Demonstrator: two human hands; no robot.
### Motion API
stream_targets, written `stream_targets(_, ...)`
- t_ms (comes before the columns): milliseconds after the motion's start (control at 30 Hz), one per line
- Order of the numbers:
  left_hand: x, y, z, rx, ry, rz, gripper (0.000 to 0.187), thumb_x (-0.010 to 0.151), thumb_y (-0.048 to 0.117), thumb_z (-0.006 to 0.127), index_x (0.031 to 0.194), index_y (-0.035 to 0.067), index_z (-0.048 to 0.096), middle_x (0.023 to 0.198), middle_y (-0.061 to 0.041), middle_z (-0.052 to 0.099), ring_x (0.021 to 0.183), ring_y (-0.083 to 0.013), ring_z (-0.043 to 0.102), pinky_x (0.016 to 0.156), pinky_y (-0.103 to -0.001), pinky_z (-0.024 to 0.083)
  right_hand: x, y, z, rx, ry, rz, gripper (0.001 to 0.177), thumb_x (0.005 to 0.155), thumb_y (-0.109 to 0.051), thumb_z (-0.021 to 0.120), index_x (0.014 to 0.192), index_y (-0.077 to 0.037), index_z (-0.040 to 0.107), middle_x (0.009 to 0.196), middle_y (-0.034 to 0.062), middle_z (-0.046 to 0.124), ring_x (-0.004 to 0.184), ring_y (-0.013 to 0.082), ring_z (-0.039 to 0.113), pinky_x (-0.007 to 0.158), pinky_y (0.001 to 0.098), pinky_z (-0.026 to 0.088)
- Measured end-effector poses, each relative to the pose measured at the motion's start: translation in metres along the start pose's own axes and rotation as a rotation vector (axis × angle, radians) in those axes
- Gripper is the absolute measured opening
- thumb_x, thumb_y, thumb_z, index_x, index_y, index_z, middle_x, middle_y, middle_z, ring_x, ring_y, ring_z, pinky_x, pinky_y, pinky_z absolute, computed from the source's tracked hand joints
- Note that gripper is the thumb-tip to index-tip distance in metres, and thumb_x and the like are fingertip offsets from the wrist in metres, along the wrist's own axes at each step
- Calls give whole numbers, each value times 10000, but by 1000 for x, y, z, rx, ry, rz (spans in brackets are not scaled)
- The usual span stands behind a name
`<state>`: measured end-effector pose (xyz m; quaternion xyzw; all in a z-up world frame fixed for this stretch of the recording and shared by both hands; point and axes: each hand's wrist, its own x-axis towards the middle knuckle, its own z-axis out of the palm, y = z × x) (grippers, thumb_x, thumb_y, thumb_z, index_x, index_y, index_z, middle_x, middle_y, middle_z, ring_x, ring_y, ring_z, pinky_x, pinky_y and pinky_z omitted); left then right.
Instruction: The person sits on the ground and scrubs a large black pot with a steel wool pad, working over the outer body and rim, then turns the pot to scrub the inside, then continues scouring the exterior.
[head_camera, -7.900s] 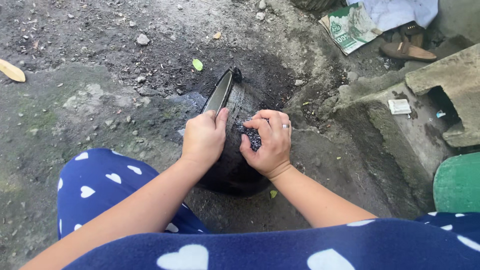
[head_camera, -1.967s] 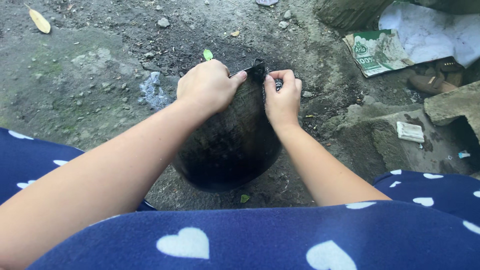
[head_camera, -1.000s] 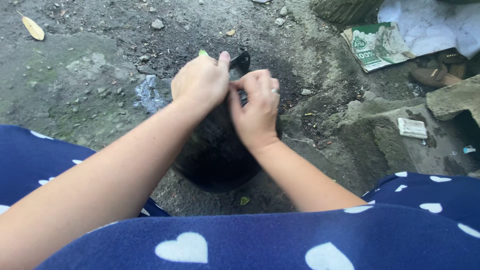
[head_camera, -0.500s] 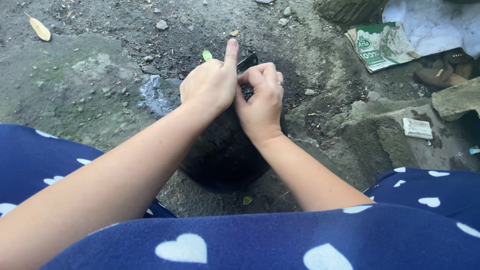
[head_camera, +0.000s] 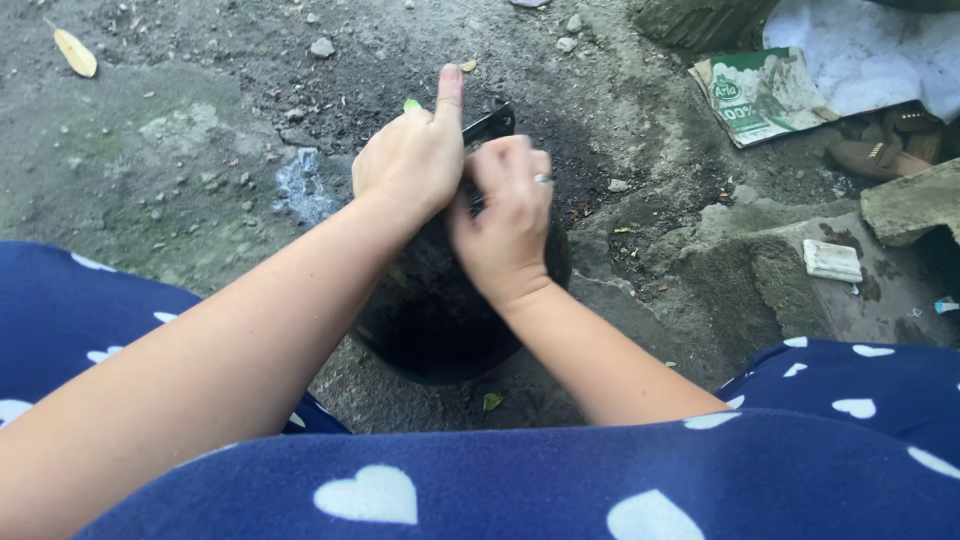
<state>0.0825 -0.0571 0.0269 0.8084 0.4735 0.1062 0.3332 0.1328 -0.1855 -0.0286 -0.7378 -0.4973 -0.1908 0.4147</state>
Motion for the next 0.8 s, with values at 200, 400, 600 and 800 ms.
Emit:
stream_targets(200, -18, 9, -12, 126, -56, 30, 591, 914, 652, 539, 990, 126, 796, 1035, -151, 755, 1027, -347, 709, 904, -470, 527, -8, 123, 0, 206, -129, 893, 215, 904, -275, 730, 886, -64, 691, 858, 98, 723, 819, 225, 680, 763, 391, 533)
stream_targets(400, -12, 14, -14, 192, -43, 18, 402, 929, 558, 654, 1027, 197, 801, 1016, -121, 757, 991, -330, 714, 852, -460, 542, 1, 94, 3, -24, -115, 588, 212, 882, -283, 753, 872, -76, 709, 872, 118, 716, 845, 308, 694, 760, 436, 533)
stream_targets(600, -1, 12, -10, 201, 8, 22, 397, 954, 526, 640, 1038, 164, 781, 1007, -131, 754, 977, -346, 711, 827, -478, 538, 9, 49, 11, -10, -2, 197, 166, 906, -259, 711, 917, -96, 681, 967, 126, 647, 959, 342, 630, 854, 448, 503)
stream_targets(800, -15, 15, -12, 232, -25, 29, 379, 972, 527, 604, 1025, 203, 793, 990, -138, 755, 968, -351, 715, 837, -472, 542, 9, 125, -1, 72, -203, 1068, 193, 898, -312, 690, 924, -121, 676, 940, 101, 730, 914, 273, 712, 843, 418, 538)
